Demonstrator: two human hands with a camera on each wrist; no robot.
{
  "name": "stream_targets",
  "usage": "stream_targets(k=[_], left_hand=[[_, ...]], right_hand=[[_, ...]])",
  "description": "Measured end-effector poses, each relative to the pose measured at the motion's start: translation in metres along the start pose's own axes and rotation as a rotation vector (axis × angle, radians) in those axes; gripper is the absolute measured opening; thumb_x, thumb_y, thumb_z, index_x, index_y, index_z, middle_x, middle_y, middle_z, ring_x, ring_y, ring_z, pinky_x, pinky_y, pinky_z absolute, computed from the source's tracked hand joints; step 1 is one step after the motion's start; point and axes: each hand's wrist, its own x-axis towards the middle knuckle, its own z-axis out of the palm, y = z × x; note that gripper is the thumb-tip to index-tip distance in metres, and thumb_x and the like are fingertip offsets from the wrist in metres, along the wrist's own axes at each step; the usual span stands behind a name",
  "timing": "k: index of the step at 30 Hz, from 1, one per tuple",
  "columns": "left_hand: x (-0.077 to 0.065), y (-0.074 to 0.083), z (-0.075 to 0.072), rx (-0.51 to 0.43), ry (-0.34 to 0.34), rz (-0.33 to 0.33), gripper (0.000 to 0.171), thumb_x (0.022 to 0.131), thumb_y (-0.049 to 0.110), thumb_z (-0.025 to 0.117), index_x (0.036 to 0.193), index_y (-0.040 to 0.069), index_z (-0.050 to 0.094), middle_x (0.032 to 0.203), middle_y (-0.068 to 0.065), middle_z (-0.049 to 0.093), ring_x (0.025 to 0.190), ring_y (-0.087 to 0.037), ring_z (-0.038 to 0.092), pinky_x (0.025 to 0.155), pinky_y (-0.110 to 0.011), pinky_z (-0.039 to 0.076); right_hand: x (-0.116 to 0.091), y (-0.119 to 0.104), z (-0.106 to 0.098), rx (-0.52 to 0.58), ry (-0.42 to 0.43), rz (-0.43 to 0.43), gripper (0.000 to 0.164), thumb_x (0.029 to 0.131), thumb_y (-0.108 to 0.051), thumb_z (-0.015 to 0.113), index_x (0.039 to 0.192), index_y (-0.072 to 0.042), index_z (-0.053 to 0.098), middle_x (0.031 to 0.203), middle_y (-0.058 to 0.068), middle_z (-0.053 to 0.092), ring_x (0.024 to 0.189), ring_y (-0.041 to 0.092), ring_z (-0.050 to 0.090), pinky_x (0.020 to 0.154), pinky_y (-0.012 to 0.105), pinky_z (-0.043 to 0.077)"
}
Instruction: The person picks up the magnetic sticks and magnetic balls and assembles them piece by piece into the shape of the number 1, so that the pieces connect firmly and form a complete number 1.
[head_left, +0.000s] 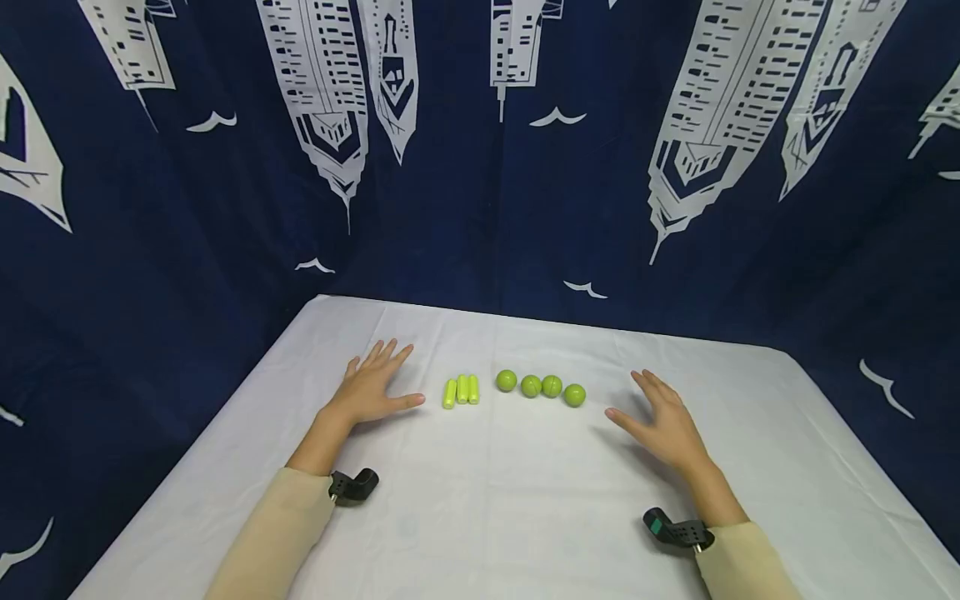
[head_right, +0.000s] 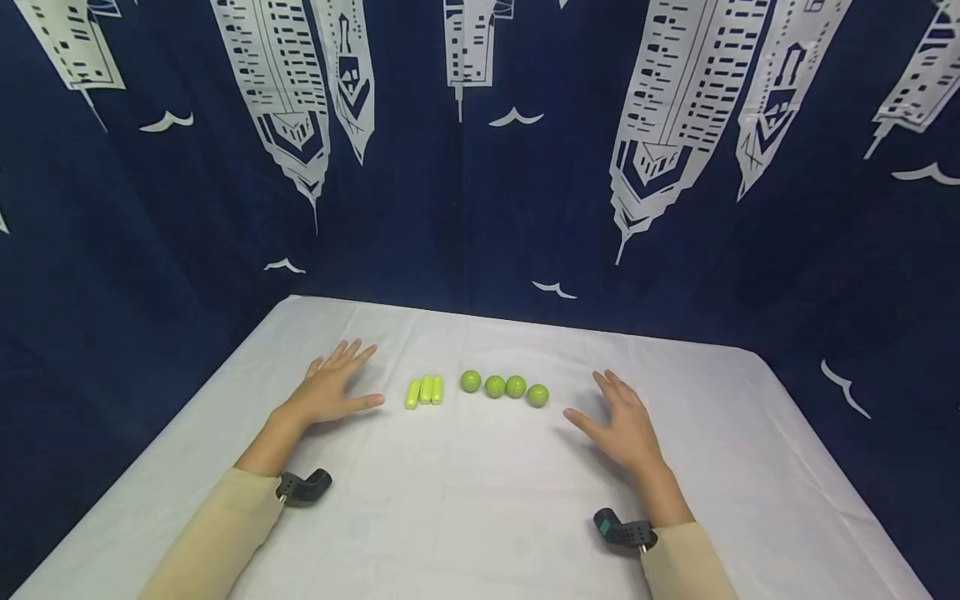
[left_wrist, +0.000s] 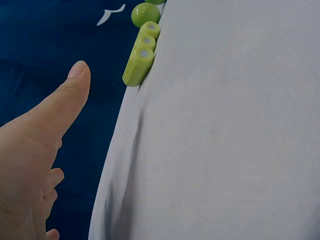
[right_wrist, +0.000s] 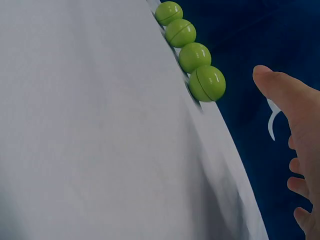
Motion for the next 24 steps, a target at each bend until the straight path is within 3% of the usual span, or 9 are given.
stream_targets(k=[7,16,20,24], left_hand=[[0.007,0.008,0.009,-0.109,0.017,0.059,0.084,0.087,0.054,0.066,0.150,0.007,0.037,0.149,-0.018,0.040,0.138,-0.037,0.034,0.110,-0.055,0.027],[0.019,0.027,0.018,-0.189,0.038,0.050,0.070,0.090,0.044,0.067,0.142,0.002,0.047,0.137,-0.020,0.054,0.127,-0.036,0.048,0.106,-0.049,0.036],[0.024,0.037,0.022,-0.222,0.075,-0.006,0.055,0.090,0.035,0.069,0.131,0.000,0.058,0.110,-0.014,0.066,0.099,-0.026,0.062,0.089,-0.042,0.048],[0.028,0.048,0.027,-0.284,0.100,-0.123,0.042,0.089,0.029,0.070,0.120,0.000,0.066,0.079,-0.002,0.062,0.066,-0.015,0.055,0.061,-0.030,0.047]], right_hand=[[0.009,-0.008,0.015,0.058,-0.041,0.017,0.085,0.088,-0.052,0.065,0.145,0.004,0.037,0.147,0.028,0.035,0.136,0.048,0.029,0.107,0.063,0.024],[0.021,-0.021,0.031,0.138,-0.031,0.005,0.074,0.090,-0.040,0.067,0.143,0.004,0.041,0.137,0.029,0.047,0.127,0.046,0.043,0.102,0.060,0.034],[0.025,-0.025,0.040,0.168,-0.020,-0.005,0.070,0.089,-0.034,0.069,0.141,0.004,0.043,0.134,0.028,0.050,0.123,0.044,0.047,0.102,0.058,0.036],[0.028,-0.029,0.048,0.184,-0.009,-0.005,0.066,0.089,-0.030,0.070,0.139,0.004,0.046,0.133,0.026,0.052,0.122,0.042,0.048,0.102,0.057,0.036]])
